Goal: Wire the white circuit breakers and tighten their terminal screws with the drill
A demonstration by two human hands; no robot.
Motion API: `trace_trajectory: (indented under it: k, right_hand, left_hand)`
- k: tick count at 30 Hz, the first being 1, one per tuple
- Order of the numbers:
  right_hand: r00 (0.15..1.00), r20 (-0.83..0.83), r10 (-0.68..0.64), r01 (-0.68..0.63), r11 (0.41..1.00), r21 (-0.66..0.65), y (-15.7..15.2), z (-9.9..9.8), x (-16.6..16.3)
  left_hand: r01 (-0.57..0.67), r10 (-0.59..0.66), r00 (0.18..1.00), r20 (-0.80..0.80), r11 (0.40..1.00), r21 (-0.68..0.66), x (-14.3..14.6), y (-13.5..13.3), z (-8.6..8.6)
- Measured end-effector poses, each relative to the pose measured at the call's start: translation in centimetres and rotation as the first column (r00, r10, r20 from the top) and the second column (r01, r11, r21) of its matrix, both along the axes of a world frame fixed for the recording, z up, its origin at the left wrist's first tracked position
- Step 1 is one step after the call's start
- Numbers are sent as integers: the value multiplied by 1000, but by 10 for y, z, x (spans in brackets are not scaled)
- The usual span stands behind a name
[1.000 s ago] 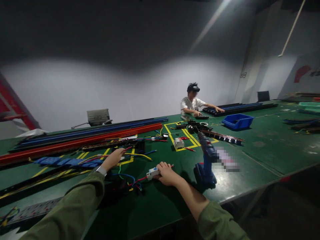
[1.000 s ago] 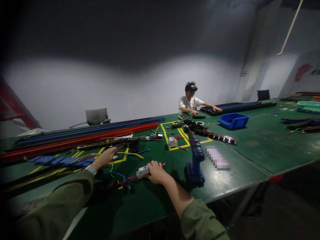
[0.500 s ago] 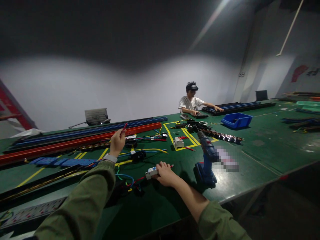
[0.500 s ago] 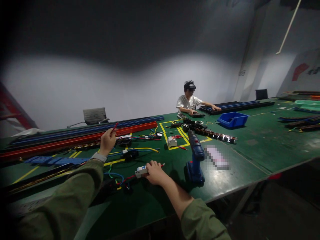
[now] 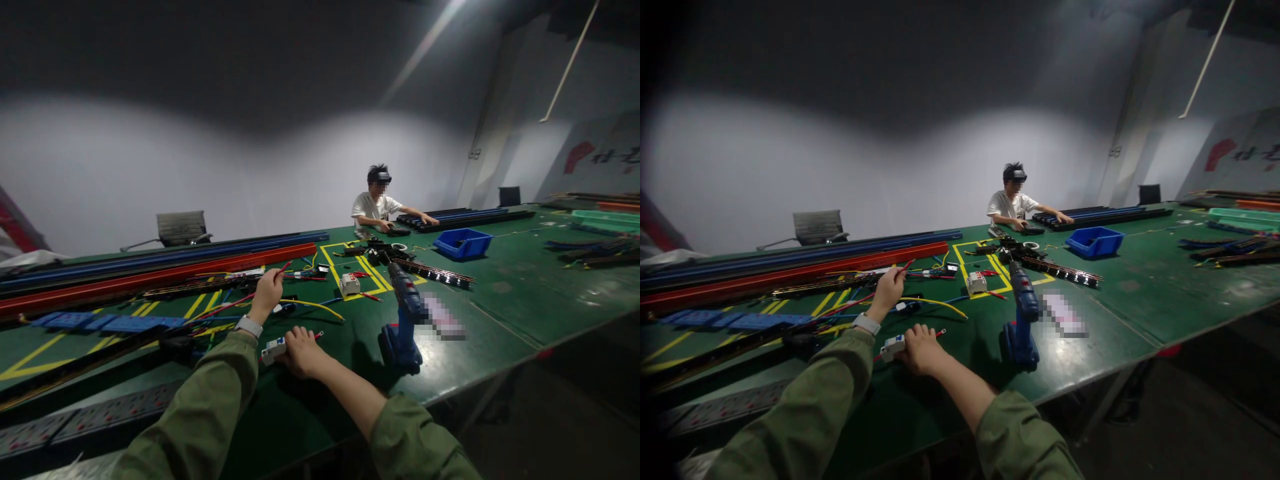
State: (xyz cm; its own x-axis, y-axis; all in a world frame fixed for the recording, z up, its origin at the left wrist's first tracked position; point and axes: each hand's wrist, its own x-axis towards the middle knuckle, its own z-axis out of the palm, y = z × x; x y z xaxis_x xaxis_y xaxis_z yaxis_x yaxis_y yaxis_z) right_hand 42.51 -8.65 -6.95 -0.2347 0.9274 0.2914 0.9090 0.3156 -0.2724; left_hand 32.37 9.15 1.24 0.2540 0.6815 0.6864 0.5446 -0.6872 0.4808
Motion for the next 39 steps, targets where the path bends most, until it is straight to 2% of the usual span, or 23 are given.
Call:
trace_trajectory:
  k: [6, 10, 16, 20, 27, 31, 36, 38, 39]
  right_hand:
    - [1000, 7, -31, 31, 1000, -7, -14, 3, -9]
    - [999, 1, -41, 41, 998, -45, -16, 5, -12]
    - [999, -34, -40, 38, 998, -51, -13, 2, -14]
    - [997, -57, -48, 45, 998, -54, -12, 1, -14]
    - [985, -173, 26, -35, 998, -52, -17, 7, -6]
    - [977, -196, 88, -96, 995, -34, -24, 20, 3]
    - [966, -256, 18, 5, 996, 88, -50, 42, -1]
    - [959, -274, 68, -36, 992, 120, -68, 54, -14]
    - [952, -276, 132, -98, 986, 134, -76, 61, -22]
  left_hand:
    - [99, -109, 990, -93, 989, -111, 6, -12, -41]
    - [130, -140, 987, -80, 984, -119, 5, -14, -56]
    - [166, -180, 981, -70, 972, -168, 1, -14, -57]
    - [161, -191, 973, -131, 964, -214, 1, -17, -57]
    - [188, -241, 940, -242, 957, -222, 0, -24, -61]
    - [187, -245, 938, -244, 953, -238, 0, -24, -64]
    - [176, -241, 942, -234, 948, -266, 0, -21, -61]
    - [175, -252, 937, -242, 938, -300, 0, -22, -57]
    - [177, -262, 933, -248, 931, -320, -1, -23, -55]
